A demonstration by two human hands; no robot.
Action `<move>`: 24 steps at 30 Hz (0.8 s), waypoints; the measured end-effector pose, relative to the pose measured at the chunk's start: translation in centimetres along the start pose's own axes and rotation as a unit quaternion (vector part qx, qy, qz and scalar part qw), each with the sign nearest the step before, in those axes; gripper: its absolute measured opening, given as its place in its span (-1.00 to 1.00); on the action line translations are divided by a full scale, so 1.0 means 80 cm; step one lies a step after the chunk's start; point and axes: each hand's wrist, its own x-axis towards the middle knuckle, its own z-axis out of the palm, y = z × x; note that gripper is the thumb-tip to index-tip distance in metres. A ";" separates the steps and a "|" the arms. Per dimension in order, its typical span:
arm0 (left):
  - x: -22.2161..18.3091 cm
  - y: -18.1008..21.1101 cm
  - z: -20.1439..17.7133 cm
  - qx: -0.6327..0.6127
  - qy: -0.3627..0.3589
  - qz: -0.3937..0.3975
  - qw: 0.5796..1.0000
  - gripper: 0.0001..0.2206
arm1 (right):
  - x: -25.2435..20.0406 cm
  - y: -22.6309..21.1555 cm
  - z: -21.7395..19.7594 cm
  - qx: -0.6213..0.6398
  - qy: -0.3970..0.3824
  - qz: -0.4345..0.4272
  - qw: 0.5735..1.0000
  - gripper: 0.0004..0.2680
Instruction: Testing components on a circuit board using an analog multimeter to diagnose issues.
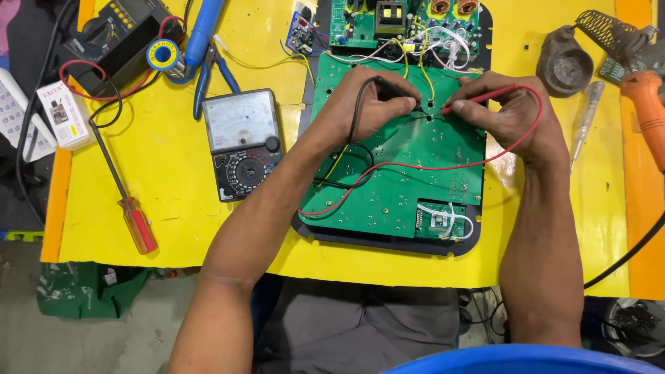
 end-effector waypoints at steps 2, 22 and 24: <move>-0.001 -0.002 -0.002 -0.006 -0.003 -0.008 1.000 -0.87 | 0.000 -0.004 0.000 0.002 -0.009 -0.009 1.000 -0.92; -0.003 0.011 -0.005 -0.004 -0.028 -0.030 0.999 -0.87 | 0.001 0.001 -0.003 -0.014 -0.012 0.002 1.000 -0.97; -0.004 0.012 -0.005 0.002 -0.025 -0.043 0.999 -0.87 | 0.002 0.001 -0.005 -0.008 -0.034 -0.037 0.999 -0.97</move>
